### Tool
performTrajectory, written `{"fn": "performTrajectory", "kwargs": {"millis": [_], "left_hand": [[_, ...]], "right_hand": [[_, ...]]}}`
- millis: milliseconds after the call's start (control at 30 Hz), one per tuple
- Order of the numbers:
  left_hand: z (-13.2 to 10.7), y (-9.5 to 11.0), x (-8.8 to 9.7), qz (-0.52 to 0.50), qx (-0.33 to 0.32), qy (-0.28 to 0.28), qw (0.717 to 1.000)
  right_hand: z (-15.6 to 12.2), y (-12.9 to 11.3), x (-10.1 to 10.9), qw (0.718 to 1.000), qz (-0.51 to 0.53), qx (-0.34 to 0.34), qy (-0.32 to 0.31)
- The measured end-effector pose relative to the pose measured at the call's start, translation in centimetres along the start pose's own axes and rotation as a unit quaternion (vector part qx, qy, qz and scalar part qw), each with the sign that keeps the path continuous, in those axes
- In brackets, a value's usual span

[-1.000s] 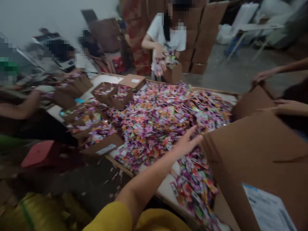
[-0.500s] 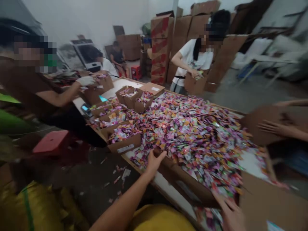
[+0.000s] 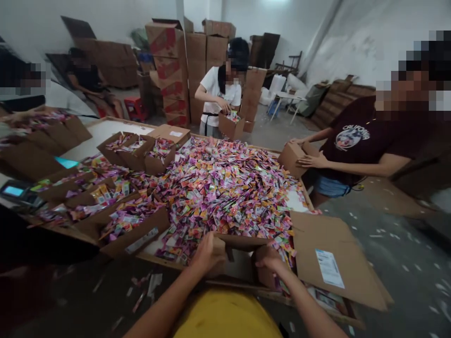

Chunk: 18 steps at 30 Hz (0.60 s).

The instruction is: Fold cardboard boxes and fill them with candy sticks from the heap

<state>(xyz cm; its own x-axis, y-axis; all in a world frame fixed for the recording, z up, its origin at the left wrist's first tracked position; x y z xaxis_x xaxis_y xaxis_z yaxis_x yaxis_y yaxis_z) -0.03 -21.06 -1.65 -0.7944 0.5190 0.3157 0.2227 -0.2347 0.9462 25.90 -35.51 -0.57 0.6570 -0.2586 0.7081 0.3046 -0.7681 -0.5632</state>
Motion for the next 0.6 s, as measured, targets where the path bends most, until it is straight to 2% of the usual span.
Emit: {"fn": "performTrajectory", "kwargs": {"millis": [67,100,167,200,267,333,400,467,567,600], "left_hand": [[0.1,-0.7,-0.7,0.018,-0.041,0.014,0.999],[0.0,-1.0,-1.0,0.011,-0.059,0.013,0.998],[-0.2,-1.2,-1.3,-0.013,-0.083,-0.001,0.996],[-0.3,-1.2,-1.4,-0.025,-0.089,-0.01,0.996],[-0.5,-1.0,-1.3,-0.047,-0.089,-0.023,0.995],[-0.5,-0.7,-1.2,-0.063,-0.089,-0.048,0.993],[0.1,-0.3,-0.8,-0.068,-0.096,-0.09,0.989],[1.2,0.2,-0.3,-0.071,-0.091,-0.149,0.982],[2.7,1.4,0.4,-0.068,-0.051,-0.243,0.966],[3.0,2.1,0.4,-0.05,-0.051,-0.255,0.964]], "right_hand": [[0.2,-0.1,-0.1,1.0,-0.006,-0.007,0.016],[0.0,-0.4,0.5,1.0,0.001,0.012,0.027],[-1.3,-1.2,2.4,0.994,0.022,0.103,0.039],[-2.3,-1.5,3.3,0.987,0.023,0.159,0.027],[-4.6,-1.4,4.5,0.97,-0.016,0.239,-0.035],[-6.5,-0.5,4.5,0.959,-0.086,0.248,-0.108],[-7.6,0.4,4.1,0.953,-0.131,0.24,-0.129],[-7.8,0.4,3.7,0.954,-0.147,0.242,-0.095],[-6.9,-1.1,2.9,0.953,-0.169,0.25,0.0],[-6.5,-1.7,2.5,0.952,-0.181,0.245,0.031]]}}
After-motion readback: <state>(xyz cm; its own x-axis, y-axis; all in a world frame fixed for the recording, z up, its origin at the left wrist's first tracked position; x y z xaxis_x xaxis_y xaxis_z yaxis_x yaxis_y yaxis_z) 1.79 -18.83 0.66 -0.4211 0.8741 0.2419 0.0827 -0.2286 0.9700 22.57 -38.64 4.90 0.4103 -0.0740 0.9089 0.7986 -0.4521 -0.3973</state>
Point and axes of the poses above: each hand's wrist, its own z-axis towards the middle knuckle, its own x-axis out of the back of the hand, y = z × x, the point moved 5 cm from there along z, towards the middle knuckle, and after that the axes turned 9 degrees about -x, right-handed, at the moved point
